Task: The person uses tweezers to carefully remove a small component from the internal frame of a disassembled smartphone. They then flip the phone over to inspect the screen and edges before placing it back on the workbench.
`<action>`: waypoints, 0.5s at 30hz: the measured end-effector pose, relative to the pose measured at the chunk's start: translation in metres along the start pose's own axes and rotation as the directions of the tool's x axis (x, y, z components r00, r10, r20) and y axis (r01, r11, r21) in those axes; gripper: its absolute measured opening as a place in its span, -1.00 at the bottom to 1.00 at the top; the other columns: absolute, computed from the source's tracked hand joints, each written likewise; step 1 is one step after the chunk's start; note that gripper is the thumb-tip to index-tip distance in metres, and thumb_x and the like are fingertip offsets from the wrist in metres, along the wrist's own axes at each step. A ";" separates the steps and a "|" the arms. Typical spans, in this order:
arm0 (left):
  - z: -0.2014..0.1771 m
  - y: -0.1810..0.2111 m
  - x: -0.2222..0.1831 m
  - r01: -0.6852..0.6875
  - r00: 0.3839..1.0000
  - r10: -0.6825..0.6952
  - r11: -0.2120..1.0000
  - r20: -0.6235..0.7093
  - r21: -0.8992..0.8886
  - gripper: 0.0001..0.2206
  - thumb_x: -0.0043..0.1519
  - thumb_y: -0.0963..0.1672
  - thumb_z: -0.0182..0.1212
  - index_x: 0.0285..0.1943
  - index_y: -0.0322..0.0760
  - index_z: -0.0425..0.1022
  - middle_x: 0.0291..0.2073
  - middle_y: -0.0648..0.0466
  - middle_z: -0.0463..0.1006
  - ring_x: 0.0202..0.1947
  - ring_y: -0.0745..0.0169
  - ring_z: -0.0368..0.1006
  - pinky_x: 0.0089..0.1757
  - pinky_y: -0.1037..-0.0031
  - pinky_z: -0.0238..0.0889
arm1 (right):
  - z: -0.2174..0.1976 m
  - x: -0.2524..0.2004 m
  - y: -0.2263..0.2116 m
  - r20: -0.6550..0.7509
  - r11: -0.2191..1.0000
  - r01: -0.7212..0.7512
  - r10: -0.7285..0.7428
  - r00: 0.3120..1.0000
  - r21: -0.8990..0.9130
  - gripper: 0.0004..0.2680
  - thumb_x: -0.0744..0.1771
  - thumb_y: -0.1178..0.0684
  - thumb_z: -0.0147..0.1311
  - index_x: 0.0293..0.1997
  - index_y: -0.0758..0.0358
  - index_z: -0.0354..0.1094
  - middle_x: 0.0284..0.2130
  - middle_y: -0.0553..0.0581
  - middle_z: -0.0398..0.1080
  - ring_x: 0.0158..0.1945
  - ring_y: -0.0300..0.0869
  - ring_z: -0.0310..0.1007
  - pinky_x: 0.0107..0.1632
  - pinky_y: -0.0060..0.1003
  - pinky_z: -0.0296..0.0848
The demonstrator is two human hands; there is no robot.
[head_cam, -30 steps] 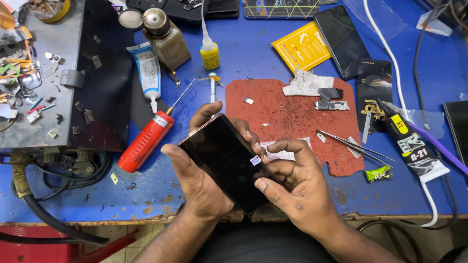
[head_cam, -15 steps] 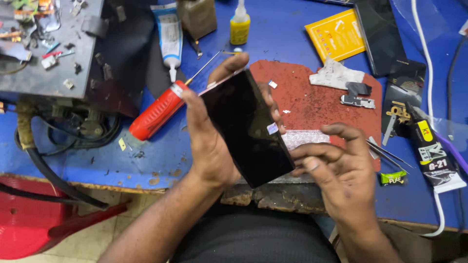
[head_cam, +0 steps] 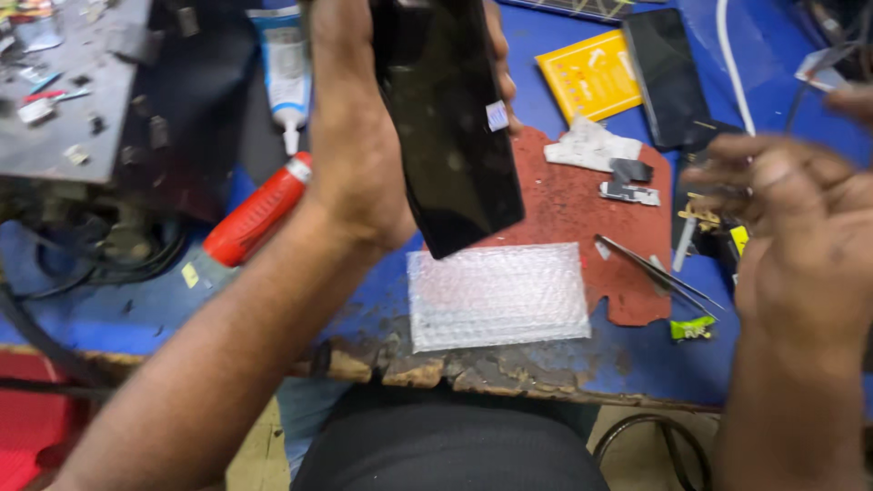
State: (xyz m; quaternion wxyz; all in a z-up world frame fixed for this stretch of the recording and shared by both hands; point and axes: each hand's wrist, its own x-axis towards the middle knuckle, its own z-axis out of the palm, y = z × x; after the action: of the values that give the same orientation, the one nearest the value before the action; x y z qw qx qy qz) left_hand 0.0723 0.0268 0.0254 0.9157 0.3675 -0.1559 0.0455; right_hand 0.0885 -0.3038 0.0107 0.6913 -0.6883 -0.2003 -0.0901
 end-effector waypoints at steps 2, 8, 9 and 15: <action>-0.003 0.002 0.010 -0.026 0.999 0.022 0.994 0.032 0.109 -0.34 0.34 0.25 -0.02 0.10 -0.45 0.42 -0.15 -0.08 0.49 -0.14 0.11 0.47 -0.09 0.27 0.44 | -0.014 0.021 0.001 -0.030 1.000 0.002 -0.002 1.000 0.018 -0.90 0.52 0.17 -0.02 0.14 0.35 0.21 -0.03 0.29 0.46 -0.05 -0.02 0.58 0.01 -0.20 0.65; -0.012 -0.003 0.020 -0.016 0.999 0.011 0.987 0.031 0.160 -0.36 0.32 0.25 0.00 0.06 -0.41 0.41 -0.20 -0.07 0.47 -0.22 0.12 0.46 -0.15 0.29 0.43 | 0.012 0.049 -0.007 -0.069 0.994 0.025 -0.033 0.997 -0.108 -0.92 0.50 0.16 0.08 0.07 0.35 0.33 -0.11 0.24 0.52 -0.14 -0.04 0.61 -0.12 -0.24 0.63; -0.014 -0.003 0.016 -0.014 1.000 0.009 0.986 0.029 0.165 -0.35 0.32 0.25 -0.01 0.06 -0.42 0.39 -0.21 -0.08 0.46 -0.23 0.12 0.45 -0.16 0.30 0.41 | 0.022 0.050 -0.007 -0.040 0.985 0.039 -0.046 0.998 -0.165 -0.92 0.49 0.16 0.11 0.04 0.34 0.32 -0.14 0.24 0.53 -0.17 -0.05 0.61 -0.14 -0.24 0.63; -0.024 0.011 0.006 -0.038 0.999 0.039 0.991 -0.005 0.125 -0.28 0.31 0.24 -0.08 0.39 -0.35 0.25 -0.23 -0.08 0.43 -0.25 0.17 0.42 -0.16 0.31 0.43 | 0.067 0.023 -0.014 0.561 0.782 0.274 0.114 0.820 -0.559 -0.86 0.28 0.02 0.32 -0.16 0.11 0.52 -0.27 0.01 0.60 -0.27 -0.25 0.61 -0.22 -0.35 0.54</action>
State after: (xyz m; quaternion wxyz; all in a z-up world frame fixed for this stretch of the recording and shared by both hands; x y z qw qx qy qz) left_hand 0.0821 0.0513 0.0180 0.8904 0.4208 -0.1567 0.0743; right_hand 0.0930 -0.2350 0.0310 0.3310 -0.8606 -0.3860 0.0275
